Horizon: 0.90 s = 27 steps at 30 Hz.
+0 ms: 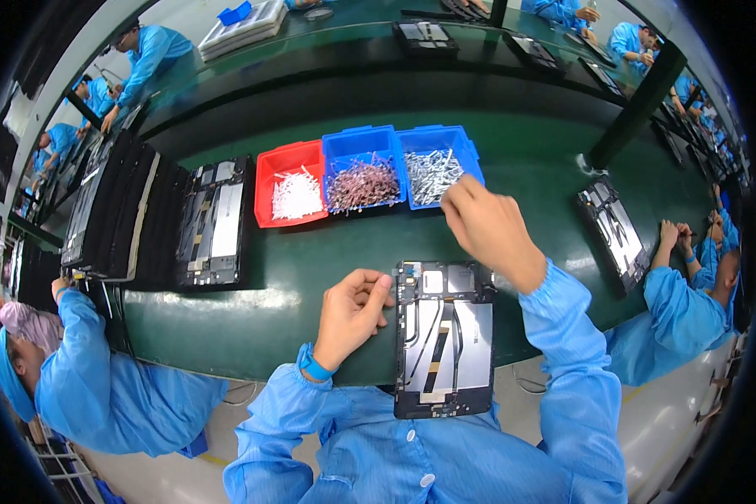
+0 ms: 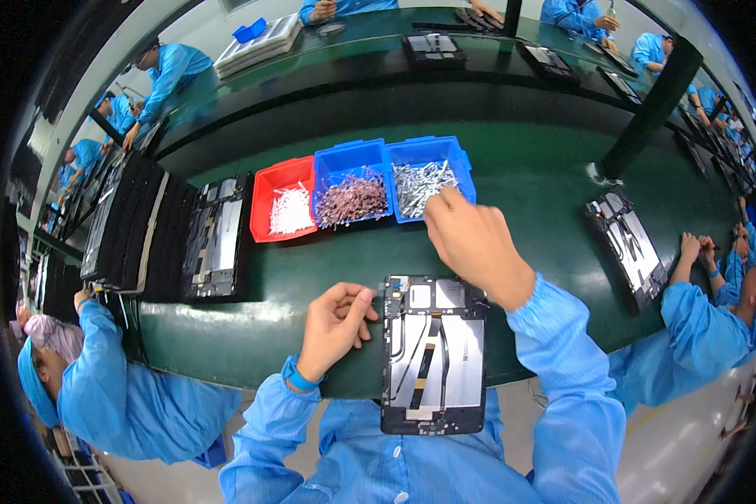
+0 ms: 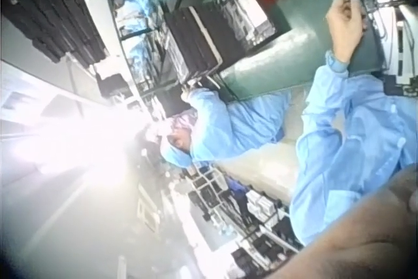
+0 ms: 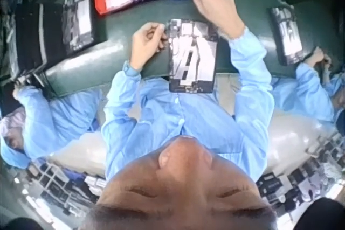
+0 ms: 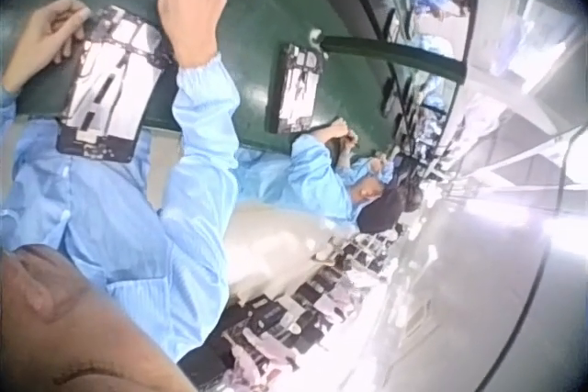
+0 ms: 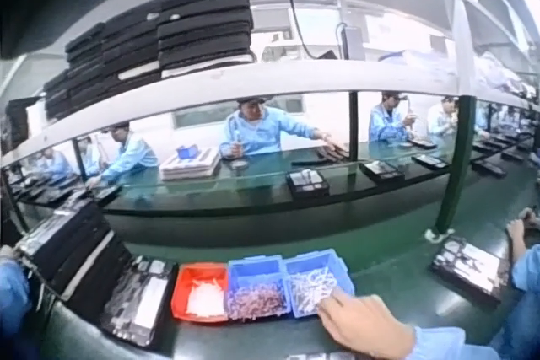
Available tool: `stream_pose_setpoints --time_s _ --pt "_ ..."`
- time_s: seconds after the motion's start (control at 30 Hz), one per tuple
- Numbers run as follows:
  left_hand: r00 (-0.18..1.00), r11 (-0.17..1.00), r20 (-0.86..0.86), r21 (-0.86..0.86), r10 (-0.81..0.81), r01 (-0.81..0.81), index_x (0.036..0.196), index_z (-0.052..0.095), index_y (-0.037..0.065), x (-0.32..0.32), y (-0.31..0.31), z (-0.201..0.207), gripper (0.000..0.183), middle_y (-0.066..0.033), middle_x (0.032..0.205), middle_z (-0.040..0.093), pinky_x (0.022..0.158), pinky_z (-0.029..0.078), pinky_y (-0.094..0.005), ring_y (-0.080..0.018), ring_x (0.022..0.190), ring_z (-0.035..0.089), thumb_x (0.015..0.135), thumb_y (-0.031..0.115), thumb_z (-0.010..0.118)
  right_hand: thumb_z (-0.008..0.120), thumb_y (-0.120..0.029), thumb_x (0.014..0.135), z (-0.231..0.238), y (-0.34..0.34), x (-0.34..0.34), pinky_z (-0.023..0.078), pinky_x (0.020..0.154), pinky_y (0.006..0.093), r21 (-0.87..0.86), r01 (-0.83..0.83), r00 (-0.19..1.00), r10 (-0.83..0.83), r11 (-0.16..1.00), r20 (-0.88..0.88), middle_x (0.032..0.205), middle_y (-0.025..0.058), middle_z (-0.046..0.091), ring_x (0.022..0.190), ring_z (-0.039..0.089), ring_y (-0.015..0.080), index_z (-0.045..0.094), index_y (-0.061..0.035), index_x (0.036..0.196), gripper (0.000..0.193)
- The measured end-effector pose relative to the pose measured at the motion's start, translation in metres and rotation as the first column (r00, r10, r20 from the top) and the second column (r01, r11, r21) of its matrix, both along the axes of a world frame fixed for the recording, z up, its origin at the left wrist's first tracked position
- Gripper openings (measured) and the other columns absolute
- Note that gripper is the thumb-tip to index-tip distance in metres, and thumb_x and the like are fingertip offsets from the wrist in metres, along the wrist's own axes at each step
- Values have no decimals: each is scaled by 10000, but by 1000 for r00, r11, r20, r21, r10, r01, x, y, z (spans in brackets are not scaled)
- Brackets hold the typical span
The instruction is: The person assembles electronic components and ribbon cables into a tablet frame by hand, taking parts from bins and inserting them into the frame.
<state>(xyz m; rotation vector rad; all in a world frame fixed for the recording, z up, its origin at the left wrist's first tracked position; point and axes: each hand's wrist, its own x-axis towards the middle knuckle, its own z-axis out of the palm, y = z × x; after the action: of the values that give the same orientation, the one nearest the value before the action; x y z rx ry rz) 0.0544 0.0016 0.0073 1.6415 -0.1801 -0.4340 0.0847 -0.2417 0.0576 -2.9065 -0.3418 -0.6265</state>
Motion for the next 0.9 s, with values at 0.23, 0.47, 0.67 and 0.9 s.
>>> stream_pose_setpoints --time_s 0.23,0.47,0.67,0.9 --pt "898 891 -322 -432 -301 144 970 607 -1 13 -8 14 251 -41 707 590 370 369 -193 -56 470 512 1003 241 548 634 -144 770 -1 22 -54 497 531 344 6 -391 920 390 920 33 805 55 543 663 637 207 602 -81 958 200" --pt "968 930 -228 -368 -100 9 968 608 21 -11 -13 20 209 5 691 573 400 323 -175 -29 473 458 984 229 608 673 -109 900 -12 42 -72 419 457 231 877 -85 932 349 473 -98 768 14 618 520 547 80 611 -39 1032 161" --pt "994 941 -110 -339 -19 -20 991 630 4 -20 -20 20 201 12 720 590 450 350 -161 -17 515 474 963 203 643 650 -154 949 -14 49 -76 378 446 184 946 321 827 476 37 -299 674 -12 570 524 491 15 585 5 1001 180" --pt "1000 967 6 -253 23 -21 1076 654 -19 -10 -15 31 219 13 740 613 459 380 -169 -1 557 500 947 157 658 655 -130 935 -25 44 -74 353 439 194 962 234 852 447 139 -272 768 -12 593 519 490 9 610 -7 932 130"
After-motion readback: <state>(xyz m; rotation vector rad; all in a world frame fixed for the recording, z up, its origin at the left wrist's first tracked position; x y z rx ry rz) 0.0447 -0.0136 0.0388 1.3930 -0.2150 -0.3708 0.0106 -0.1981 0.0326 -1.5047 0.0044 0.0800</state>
